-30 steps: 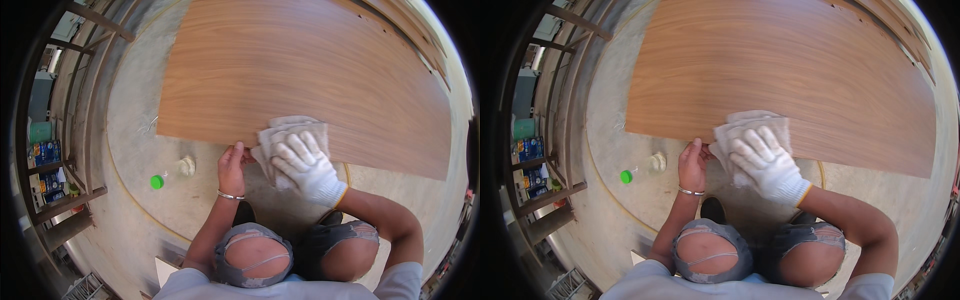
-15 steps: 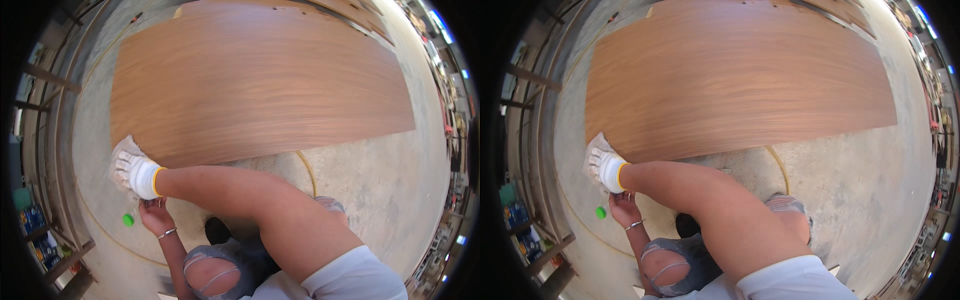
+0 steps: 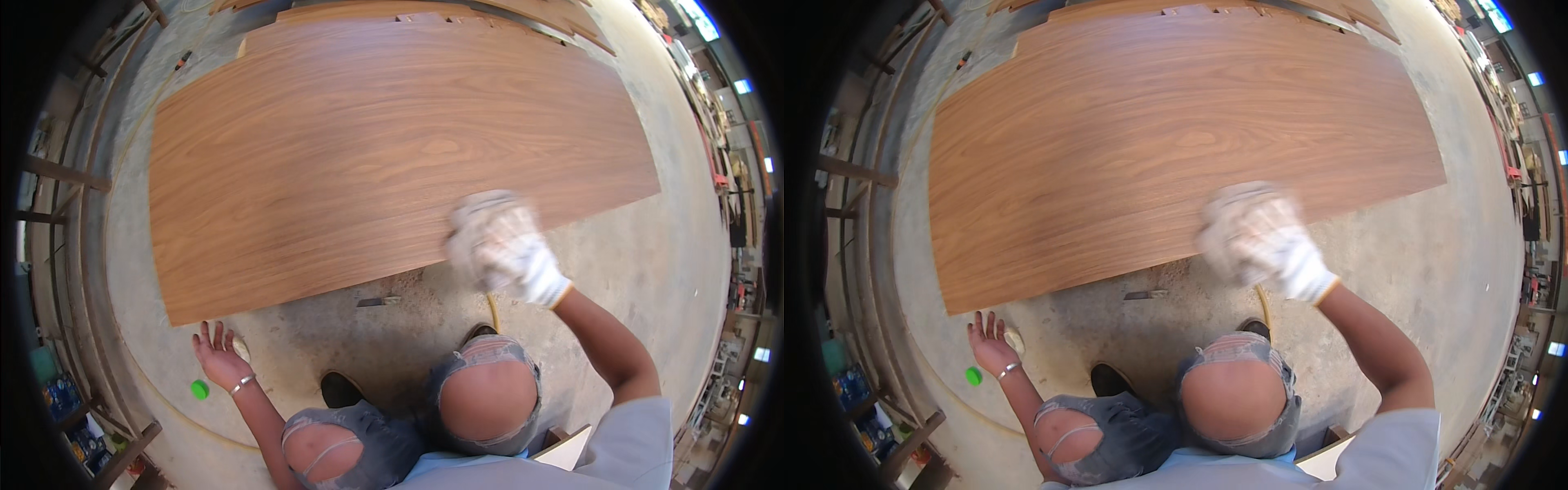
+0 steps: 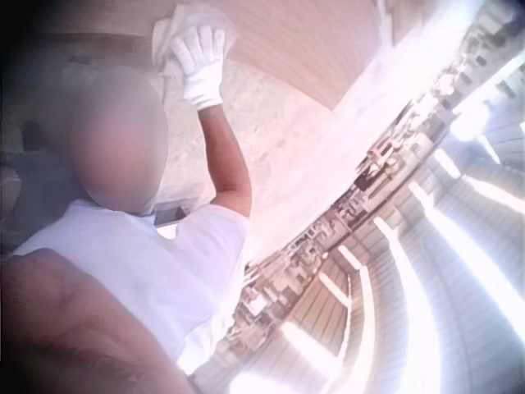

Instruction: The person cleans a large wooden board by wiping it with a cloth and scraping the surface with a small blade. They pour liquid from a bottle onto the cloth and continue wiping the board, then scrape the edges and wipe again.

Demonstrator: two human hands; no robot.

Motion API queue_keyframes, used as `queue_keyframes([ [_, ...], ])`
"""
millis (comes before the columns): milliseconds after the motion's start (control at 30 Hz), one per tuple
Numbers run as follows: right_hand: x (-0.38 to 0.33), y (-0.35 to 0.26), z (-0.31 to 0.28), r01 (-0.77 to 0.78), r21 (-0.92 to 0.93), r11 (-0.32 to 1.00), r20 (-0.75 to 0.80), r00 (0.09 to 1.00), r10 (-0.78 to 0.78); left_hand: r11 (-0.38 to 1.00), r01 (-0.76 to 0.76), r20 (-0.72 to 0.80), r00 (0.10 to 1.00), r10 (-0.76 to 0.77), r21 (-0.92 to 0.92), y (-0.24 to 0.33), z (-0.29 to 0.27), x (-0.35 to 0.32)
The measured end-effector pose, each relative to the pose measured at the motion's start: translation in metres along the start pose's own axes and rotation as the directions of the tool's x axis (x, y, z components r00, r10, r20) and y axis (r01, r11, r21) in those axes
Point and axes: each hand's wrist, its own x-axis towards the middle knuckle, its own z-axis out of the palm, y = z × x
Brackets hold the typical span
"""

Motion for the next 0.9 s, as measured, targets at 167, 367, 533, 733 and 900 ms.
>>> queue_keyframes([
  [167,-0.066,0.071,0.016,-0.35,0.76,0.548,-0.313,0.542,0.78,0.999,-0.038,0.114,0.993,0.036,0.021,0.018,0.021,0.034],
  [367,-0.033,0.009,0.049,-0.496,0.381,0.78,-0.49,0.607,0.625,0.999,-0.016,0.092,0.996,0.02,-0.043,0.026,0.043,0.016],
  [533,0.014,-0.063,0.059,-0.23,-0.11,0.967,-0.332,0.926,0.182,0.998,0.026,0.071,0.997,-0.022,-0.054,0.027,0.025,0.022],
  [733,0.037,-0.047,0.018,-0.19,0.858,0.477,-0.34,0.485,0.805,0.998,0.064,0.21,0.976,-0.06,-0.012,0.04,0.024,0.022],
  [900,0.056,-0.094,0.072,-0.243,0.541,0.805,-0.414,0.756,0.507,0.996,0.094,0.138,0.986,-0.092,-0.01,0.033,0.025,0.024],
])
